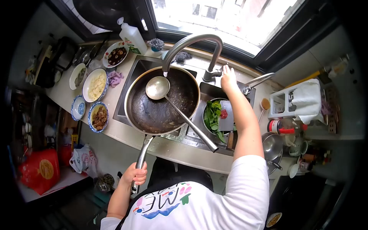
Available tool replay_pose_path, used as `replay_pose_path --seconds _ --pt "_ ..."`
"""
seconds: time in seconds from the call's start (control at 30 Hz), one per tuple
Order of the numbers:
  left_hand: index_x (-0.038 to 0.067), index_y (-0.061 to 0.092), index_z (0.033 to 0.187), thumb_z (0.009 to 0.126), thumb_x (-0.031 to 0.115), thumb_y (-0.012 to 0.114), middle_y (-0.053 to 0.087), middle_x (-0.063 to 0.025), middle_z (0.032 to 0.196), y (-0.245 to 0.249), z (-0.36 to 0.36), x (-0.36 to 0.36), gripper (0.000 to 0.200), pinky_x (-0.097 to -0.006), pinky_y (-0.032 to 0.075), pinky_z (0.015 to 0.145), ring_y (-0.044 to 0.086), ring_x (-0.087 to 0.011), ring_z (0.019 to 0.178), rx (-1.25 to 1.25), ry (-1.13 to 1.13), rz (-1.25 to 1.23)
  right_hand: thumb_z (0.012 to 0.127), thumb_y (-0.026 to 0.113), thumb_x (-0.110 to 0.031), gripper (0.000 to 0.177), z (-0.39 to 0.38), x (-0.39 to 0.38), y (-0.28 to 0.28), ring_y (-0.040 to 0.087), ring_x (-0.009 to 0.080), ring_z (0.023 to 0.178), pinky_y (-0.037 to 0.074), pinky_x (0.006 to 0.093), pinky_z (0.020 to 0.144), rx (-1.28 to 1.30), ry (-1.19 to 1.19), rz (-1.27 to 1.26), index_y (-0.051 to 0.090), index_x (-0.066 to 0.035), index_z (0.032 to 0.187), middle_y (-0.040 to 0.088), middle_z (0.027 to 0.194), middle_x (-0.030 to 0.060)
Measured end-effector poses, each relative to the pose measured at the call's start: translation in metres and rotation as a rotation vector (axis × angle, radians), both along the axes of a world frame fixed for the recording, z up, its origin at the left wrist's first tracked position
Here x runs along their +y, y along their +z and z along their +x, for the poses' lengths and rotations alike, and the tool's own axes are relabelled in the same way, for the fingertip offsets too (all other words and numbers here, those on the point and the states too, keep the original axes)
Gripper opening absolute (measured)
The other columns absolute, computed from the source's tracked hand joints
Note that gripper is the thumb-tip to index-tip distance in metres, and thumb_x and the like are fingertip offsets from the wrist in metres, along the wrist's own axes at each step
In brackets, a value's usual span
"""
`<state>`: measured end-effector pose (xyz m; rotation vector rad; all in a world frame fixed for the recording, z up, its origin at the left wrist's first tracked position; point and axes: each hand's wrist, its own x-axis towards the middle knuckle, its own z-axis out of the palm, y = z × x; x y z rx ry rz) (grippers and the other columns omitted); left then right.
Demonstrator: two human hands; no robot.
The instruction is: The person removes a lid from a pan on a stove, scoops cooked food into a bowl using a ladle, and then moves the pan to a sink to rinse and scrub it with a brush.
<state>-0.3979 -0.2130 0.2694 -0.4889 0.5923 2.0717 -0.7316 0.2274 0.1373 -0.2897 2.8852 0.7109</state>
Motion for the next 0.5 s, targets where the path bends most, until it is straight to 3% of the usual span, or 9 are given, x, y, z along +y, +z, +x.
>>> replay_pose_path --seconds 0.03,0.13,0.17,0.2,0.27,0.3,0.37,0.43,0.5 --pt "0.007 0.035 0.072 0.080 0.000 0.048 0.031 0.0035 0.048 0.001 -0.004 -0.002 0.016 -0.0202 0.027 0.029 0.032 -0.0039 0.034 -0.004 -0.001 0.000 0.079 0.047 -0.024 0.037 0.020 -0.017 0.040 0.023 0.0271 0.127 0.016 0.0401 0.105 -0.076 0.050 0.085 0.060 0.003 0.100 0.031 0.135 0.0172" --pt "0.007 0.035 0.072 0.080 0.001 0.049 0.031 0.0035 0.048 -0.007 -0.015 -0.012 0.016 -0.0200 0.027 0.029 0.032 -0.0037 0.034 0.001 -0.015 -0.011 0.081 0.048 -0.031 0.039 0.044 -0.042 0.064 0.034 0.0299 0.121 0.027 0.0401 0.100 -0.050 -0.080 -0.211 0.062 0.004 0.089 0.037 0.129 0.0231" --pt "0.007 0.036 0.072 0.080 0.001 0.049 0.031 0.0036 0.048 -0.010 -0.018 -0.017 0.016 -0.0200 0.027 0.029 0.032 -0.0037 0.033 0.004 -0.024 -0.013 0.082 0.047 -0.038 0.046 0.055 -0.051 0.067 0.050 0.0352 0.103 0.039 0.0403 0.089 -0.140 -0.272 -0.435 0.062 0.005 0.083 0.053 0.108 0.0272" --pt "0.007 0.036 0.072 0.079 0.002 0.049 0.032 0.0038 0.049 -0.013 -0.023 -0.021 0.016 -0.0199 0.027 0.029 0.032 -0.0036 0.033 -0.003 -0.042 -0.037 0.084 0.044 -0.047 0.057 0.070 -0.056 0.064 0.060 0.0349 0.082 0.048 0.0405 0.072 -0.219 -0.329 -0.625 0.062 0.007 0.077 0.059 0.091 0.0275" --pt "0.008 0.037 0.071 0.080 0.002 0.050 0.032 0.0039 0.049 -0.022 -0.032 -0.031 0.017 -0.0196 0.027 0.030 0.031 -0.0039 0.034 -0.004 -0.073 -0.095 0.086 0.039 -0.051 0.062 0.122 -0.087 0.099 0.063 0.0278 0.059 0.052 0.0352 0.055 -0.826 -0.742 -1.153 0.057 0.008 0.087 0.060 0.087 0.0239" --pt "0.008 0.037 0.070 0.080 0.002 0.050 0.032 0.0039 0.049 -0.026 -0.036 -0.036 0.018 -0.0195 0.028 0.031 0.031 -0.0040 0.034 -0.003 -0.091 -0.124 0.086 0.041 -0.048 0.058 0.147 -0.103 0.106 0.064 0.0267 0.063 0.053 0.0340 0.052 -1.037 -0.895 -1.381 0.051 0.008 0.097 0.060 0.084 0.0216" --pt "0.009 0.039 0.071 0.080 0.002 0.050 0.032 0.0044 0.049 -0.034 -0.046 -0.048 0.016 -0.0196 0.027 0.031 0.031 -0.0037 0.035 -0.012 -0.122 -0.164 0.085 0.054 -0.023 0.034 0.191 -0.146 0.112 0.059 0.0210 0.053 0.052 0.0310 0.046 -1.072 -0.956 -1.756 0.047 0.007 0.101 0.059 0.077 0.0168" --pt "0.009 0.040 0.072 0.081 0.002 0.049 0.033 0.0046 0.050 -0.046 -0.053 -0.058 0.015 -0.0199 0.027 0.031 0.030 -0.0034 0.036 -0.003 -0.130 -0.163 0.079 0.052 -0.004 0.007 0.216 -0.174 0.088 0.050 0.0128 0.044 0.042 0.0237 0.037 -0.979 -1.110 -1.951 0.050 0.002 0.082 0.054 0.065 0.0094" --pt "0.009 0.040 0.072 0.080 0.001 0.047 0.032 0.0049 0.050 -0.050 -0.061 -0.064 0.014 -0.0197 0.027 0.032 0.031 -0.0031 0.036 -0.016 -0.139 -0.169 0.078 0.052 -0.003 0.007 0.230 -0.201 0.085 0.047 0.0113 0.044 0.037 0.0220 0.035 -0.928 -1.294 -2.145 0.048 0.000 0.073 0.051 0.062 0.0078"
